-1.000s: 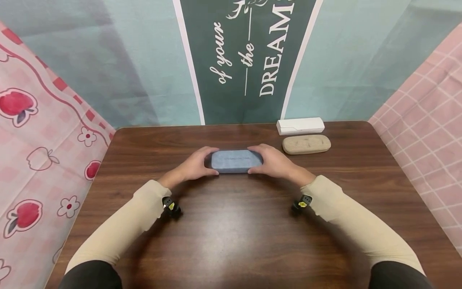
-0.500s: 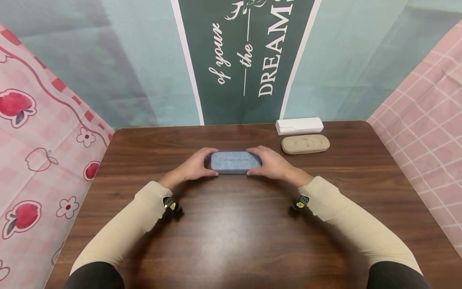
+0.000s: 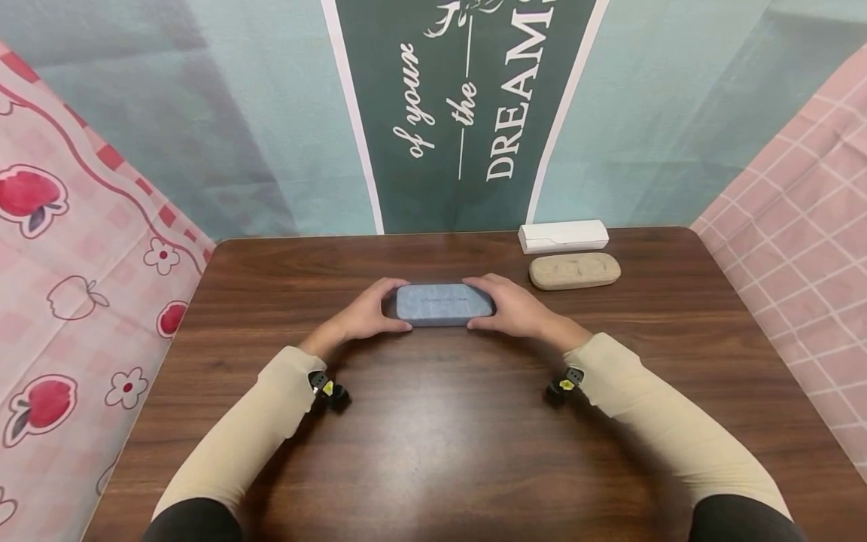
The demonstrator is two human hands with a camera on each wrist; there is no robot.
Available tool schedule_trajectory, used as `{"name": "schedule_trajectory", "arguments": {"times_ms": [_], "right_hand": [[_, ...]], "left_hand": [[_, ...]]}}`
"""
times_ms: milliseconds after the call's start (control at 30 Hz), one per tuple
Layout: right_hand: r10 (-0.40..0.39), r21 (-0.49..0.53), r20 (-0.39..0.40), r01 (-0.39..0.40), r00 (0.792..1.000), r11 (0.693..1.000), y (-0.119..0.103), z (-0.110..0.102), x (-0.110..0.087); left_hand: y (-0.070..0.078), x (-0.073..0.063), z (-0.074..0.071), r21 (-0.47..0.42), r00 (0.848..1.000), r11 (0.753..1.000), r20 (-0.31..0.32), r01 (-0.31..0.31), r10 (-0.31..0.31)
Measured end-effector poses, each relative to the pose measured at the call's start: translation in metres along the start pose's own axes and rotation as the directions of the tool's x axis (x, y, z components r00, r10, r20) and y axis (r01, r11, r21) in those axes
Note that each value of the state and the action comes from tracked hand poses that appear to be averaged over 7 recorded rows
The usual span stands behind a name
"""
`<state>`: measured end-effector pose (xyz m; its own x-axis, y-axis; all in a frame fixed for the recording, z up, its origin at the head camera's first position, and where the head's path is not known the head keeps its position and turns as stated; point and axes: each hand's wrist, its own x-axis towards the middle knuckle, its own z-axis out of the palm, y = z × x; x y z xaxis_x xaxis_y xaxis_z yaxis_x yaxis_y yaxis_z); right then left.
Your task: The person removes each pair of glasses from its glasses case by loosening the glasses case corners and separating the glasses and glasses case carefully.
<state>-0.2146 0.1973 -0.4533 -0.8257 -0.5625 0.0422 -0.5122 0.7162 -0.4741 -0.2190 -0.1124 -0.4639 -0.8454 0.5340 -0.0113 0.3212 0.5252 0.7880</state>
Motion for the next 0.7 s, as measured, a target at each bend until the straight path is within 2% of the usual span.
{"name": "schedule_trajectory", "arguments": {"times_ms": [333,700], "right_hand": [[-0.023,0.022,-0.023,0.024,0.999,0.999,0.0055,0.0029,-0.0017],[-0.037,0.019,-0.031,0.038,0.999,0.999,0.0092,0.0059,-0.0025]], "left_hand": [[-0.0087,0.0003,0.0041,-0.041,0.998,0.998,-0.029,-0.052,0.051],[-0.0099,0.0011,0.0078,0.008,0.999,0.999,-0.024,-0.035,0.035]]}}
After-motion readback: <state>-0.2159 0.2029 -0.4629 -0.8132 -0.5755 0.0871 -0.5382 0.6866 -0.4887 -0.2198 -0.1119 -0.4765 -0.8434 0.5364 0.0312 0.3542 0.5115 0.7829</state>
